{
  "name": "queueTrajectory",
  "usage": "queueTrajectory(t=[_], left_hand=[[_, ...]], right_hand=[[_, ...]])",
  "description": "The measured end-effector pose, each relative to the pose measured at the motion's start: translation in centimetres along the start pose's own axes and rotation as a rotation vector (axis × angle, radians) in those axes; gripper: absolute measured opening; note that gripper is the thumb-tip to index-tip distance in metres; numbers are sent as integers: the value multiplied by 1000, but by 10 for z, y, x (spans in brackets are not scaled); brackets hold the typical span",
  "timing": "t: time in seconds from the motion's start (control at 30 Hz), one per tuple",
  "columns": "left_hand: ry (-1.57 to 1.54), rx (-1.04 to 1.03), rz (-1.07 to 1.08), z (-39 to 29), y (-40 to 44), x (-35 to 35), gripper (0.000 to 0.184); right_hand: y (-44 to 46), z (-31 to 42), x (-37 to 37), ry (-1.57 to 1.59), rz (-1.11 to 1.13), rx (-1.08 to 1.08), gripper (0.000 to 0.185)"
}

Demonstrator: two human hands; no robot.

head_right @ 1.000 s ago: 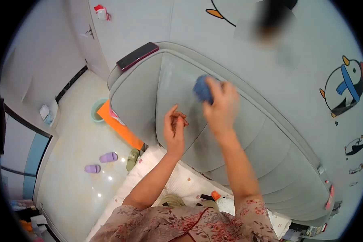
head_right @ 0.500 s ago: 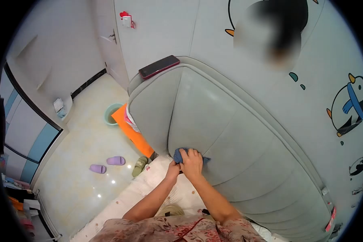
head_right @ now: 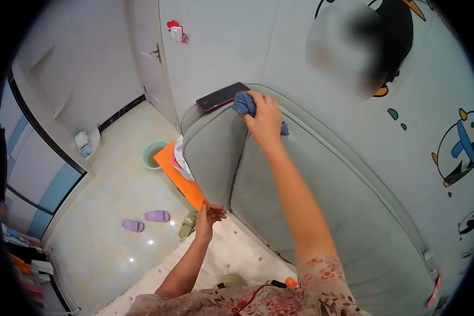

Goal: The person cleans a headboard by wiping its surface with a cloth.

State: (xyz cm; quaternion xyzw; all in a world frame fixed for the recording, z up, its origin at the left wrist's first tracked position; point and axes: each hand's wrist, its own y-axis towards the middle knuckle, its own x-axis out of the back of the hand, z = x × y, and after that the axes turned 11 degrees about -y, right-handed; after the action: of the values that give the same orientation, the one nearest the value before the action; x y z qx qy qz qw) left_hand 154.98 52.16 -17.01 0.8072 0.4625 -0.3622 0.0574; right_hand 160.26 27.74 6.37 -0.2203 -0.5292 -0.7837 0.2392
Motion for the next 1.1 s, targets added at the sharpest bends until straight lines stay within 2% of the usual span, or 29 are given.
queueTrajectory(t=[0.07,0.13,0.2,0.27,0.3,0.37,0.4,0.43,0.47,0.5,0.57,0.63,0.7,0.73,0.77,0.8,0.87,0.97,1.0,1.07,1.1], left_hand=[[16,-35,3,-10,7,0,61],[25,-104,-23,-14,14,1,62],[72,-107,-24,-8,16,5,62],[148,-117,-34,-14,16,-4,59],[153,-130,-30,-20,19,-8,59],[192,-297,45,-32,29,-16,55],[194,-311,48,-45,36,-21,55],[204,-456,-6,-64,45,-29,52],[216,-593,-65,-82,53,-35,49],[223,-638,-75,-100,59,-39,45],[253,-687,-112,-128,80,-51,40],[281,-686,-149,-140,96,-51,38],[425,-542,-74,-144,111,-38,36],[438,-559,-76,-145,109,-44,36],[437,-550,-73,-140,109,-37,36],[334,-536,-36,-135,114,-29,37],[239,-539,-22,-139,119,-29,38],[288,-535,-8,-142,116,-31,37],[286,-540,-7,-144,116,-32,37],[352,-508,-13,-146,115,-30,37],[342,-508,-20,-148,114,-29,37]], right_hand=[[-13,-13,-49,-387,-18,-49,54],[-52,2,-59,-330,-48,-17,52],[-94,4,-58,-120,-12,62,53],[-109,7,-38,-10,218,105,54],[-112,4,-30,-6,205,111,54],[-110,-2,-17,382,512,53,54],[-108,2,-11,473,430,71,53],[-98,2,-7,476,427,83,53],[-86,1,-4,403,263,9,51],[-73,0,-2,329,101,-68,48],[-27,-3,4,-130,-99,-54,47],[6,-27,-18,-399,-142,-131,44],[3,-21,-44,-349,-47,-102,43],[6,-12,-56,-305,36,-78,42],[-14,18,-68,-325,18,-21,38],[-29,35,-72,-323,59,63,39],[-53,66,-69,-147,175,256,44],[-42,53,-56,-111,263,328,46],[-31,44,-47,-153,252,337,44],[-1,-8,-49,-391,97,222,40],[19,-33,-36,-362,75,32,37]])
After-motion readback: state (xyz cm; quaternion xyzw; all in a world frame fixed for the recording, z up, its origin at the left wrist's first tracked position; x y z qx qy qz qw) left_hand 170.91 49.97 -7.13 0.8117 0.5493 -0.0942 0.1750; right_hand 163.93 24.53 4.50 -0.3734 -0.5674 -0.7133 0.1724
